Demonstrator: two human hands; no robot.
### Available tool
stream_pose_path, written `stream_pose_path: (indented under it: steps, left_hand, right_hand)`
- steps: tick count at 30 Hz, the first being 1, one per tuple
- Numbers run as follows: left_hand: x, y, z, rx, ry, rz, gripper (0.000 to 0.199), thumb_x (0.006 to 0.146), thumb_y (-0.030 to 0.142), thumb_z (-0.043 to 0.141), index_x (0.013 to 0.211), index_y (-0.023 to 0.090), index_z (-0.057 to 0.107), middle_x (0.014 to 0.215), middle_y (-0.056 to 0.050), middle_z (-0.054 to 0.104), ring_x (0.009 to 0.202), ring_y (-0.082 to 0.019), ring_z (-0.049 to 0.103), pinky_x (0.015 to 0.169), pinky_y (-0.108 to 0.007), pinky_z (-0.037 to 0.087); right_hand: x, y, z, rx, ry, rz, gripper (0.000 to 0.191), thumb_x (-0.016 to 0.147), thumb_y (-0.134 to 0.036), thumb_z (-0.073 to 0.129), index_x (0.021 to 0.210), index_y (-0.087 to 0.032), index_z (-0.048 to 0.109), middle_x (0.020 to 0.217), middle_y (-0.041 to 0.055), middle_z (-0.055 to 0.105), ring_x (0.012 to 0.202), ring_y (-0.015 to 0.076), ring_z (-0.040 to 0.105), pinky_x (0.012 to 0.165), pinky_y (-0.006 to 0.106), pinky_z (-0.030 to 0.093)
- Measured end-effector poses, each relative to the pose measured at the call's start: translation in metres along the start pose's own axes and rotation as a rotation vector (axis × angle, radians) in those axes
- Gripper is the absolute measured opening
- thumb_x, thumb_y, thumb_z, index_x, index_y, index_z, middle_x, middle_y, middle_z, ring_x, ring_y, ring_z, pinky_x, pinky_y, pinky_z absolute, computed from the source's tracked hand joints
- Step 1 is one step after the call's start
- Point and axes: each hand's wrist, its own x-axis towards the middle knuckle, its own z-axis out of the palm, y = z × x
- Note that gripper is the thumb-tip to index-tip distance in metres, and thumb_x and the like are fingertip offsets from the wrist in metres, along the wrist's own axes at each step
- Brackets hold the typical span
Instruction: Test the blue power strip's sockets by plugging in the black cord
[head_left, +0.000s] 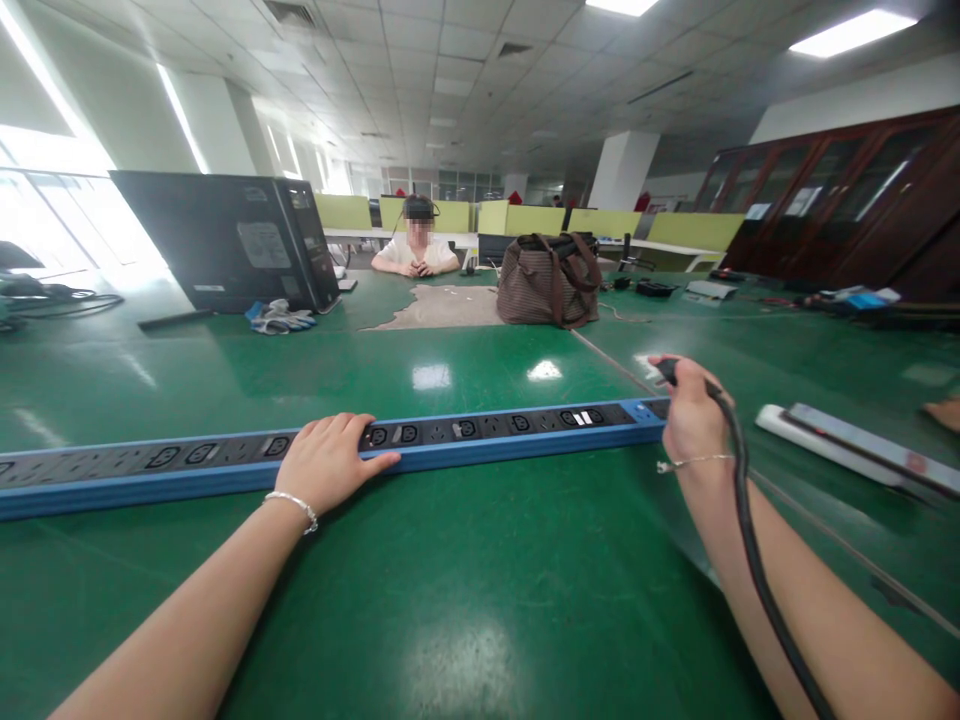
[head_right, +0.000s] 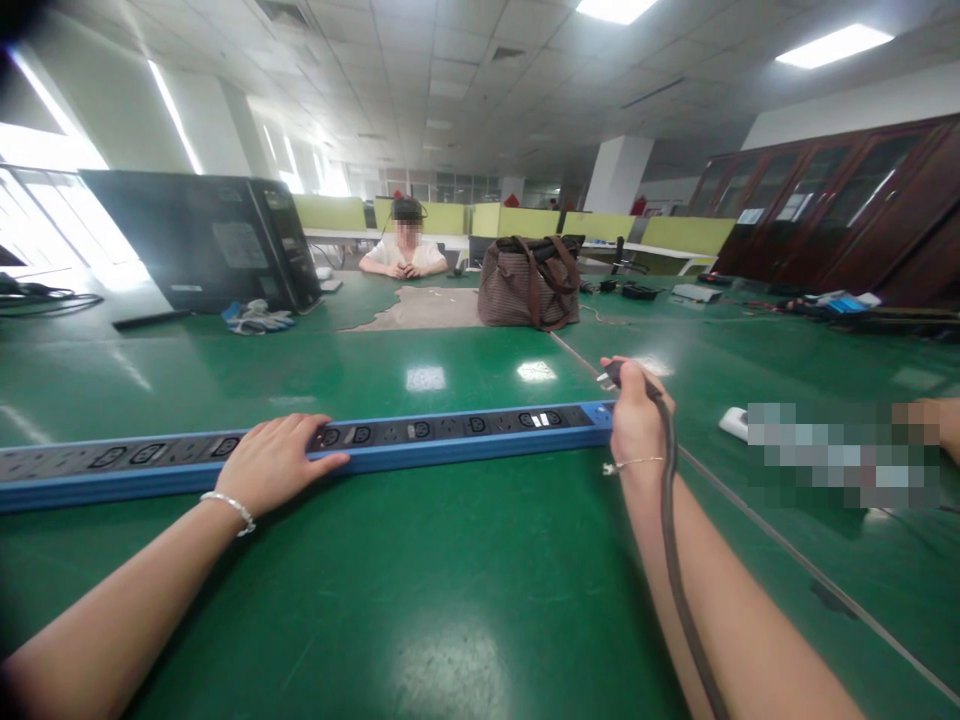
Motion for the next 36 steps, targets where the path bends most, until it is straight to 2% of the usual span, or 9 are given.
stream_pose_path:
  steps: [1,3,5,9,12,15,30,36]
  left_hand:
    - [0.000,0.000,0.000,0.001,0.001,0.001,0.072,0.076,0.071,0.034,0.118,0.017,0.054,0.111,-0.011,0.063,0.105,-0.028,0.056,0.092,-0.040,0.038]
    - [0.000,-0.001,0.001,0.006,0.006,0.005,0.072,0.076,0.071,0.034,0.119,0.016,0.054,0.111,-0.012,0.063,0.105,-0.028,0.056,0.092,-0.041,0.038]
    - [-0.001,-0.001,0.001,0.013,0.011,0.010,0.073,0.077,0.071,0.033,0.119,0.016,0.053,0.110,-0.012,0.063,0.105,-0.028,0.056,0.092,-0.041,0.038]
    - [-0.001,-0.001,0.002,0.012,0.017,0.015,0.072,0.077,0.071,0.034,0.118,0.015,0.054,0.110,-0.012,0.063,0.104,-0.028,0.056,0.092,-0.041,0.039]
    - [0.000,0.000,0.001,0.002,0.020,0.012,0.072,0.076,0.071,0.035,0.118,0.015,0.054,0.110,-0.011,0.063,0.104,-0.028,0.056,0.092,-0.041,0.039]
    - [0.000,0.000,0.000,-0.002,0.019,0.010,0.072,0.076,0.071,0.035,0.118,0.016,0.055,0.110,-0.011,0.063,0.104,-0.028,0.056,0.092,-0.041,0.038]
    - [-0.001,0.000,0.001,-0.022,0.033,0.011,0.073,0.075,0.072,0.035,0.117,0.016,0.056,0.110,-0.011,0.063,0.104,-0.028,0.056,0.091,-0.041,0.038]
    - [-0.001,0.000,0.002,-0.015,0.034,0.012,0.074,0.075,0.073,0.034,0.116,0.015,0.056,0.109,-0.012,0.064,0.103,-0.028,0.056,0.091,-0.041,0.038]
  right_hand:
    - [-0.003,-0.004,0.002,0.092,0.099,0.062,0.046,0.086,-0.047,0.037,0.100,-0.013,0.064,0.098,0.0130,0.069,0.096,0.0223,0.061,0.083,0.035,0.047]
    - [-0.013,-0.012,0.009,0.170,0.103,0.127,0.036,0.082,-0.045,0.049,0.089,-0.015,0.067,0.092,0.0096,0.070,0.090,0.0210,0.063,0.084,0.036,0.048]
    - [-0.025,-0.020,0.018,0.179,0.016,0.167,0.032,0.080,-0.044,0.053,0.089,-0.017,0.068,0.090,0.0071,0.071,0.090,0.0205,0.064,0.087,0.037,0.047]
    - [-0.043,-0.040,0.036,0.196,-0.174,0.178,0.038,0.081,-0.046,0.054,0.108,-0.020,0.063,0.097,0.0059,0.070,0.094,0.0209,0.063,0.089,0.039,0.046]
    - [-0.053,-0.054,0.047,0.094,-0.292,0.132,0.036,0.083,-0.048,0.050,0.106,-0.024,0.064,0.105,0.0045,0.068,0.100,0.0217,0.061,0.092,0.040,0.044]
    - [-0.060,-0.063,0.052,-0.015,-0.359,0.105,0.035,0.084,-0.050,0.047,0.104,-0.027,0.065,0.105,0.0029,0.068,0.099,0.0230,0.060,0.092,0.041,0.043]
    - [-0.065,-0.065,0.056,-0.159,-0.363,0.032,0.034,0.086,-0.047,0.044,0.106,-0.026,0.063,0.108,0.0030,0.067,0.100,0.0227,0.060,0.093,0.040,0.042]
    - [-0.068,-0.070,0.057,-0.279,-0.362,-0.002,0.031,0.086,-0.043,0.044,0.099,-0.025,0.065,0.099,0.0042,0.069,0.095,0.0224,0.061,0.087,0.039,0.044]
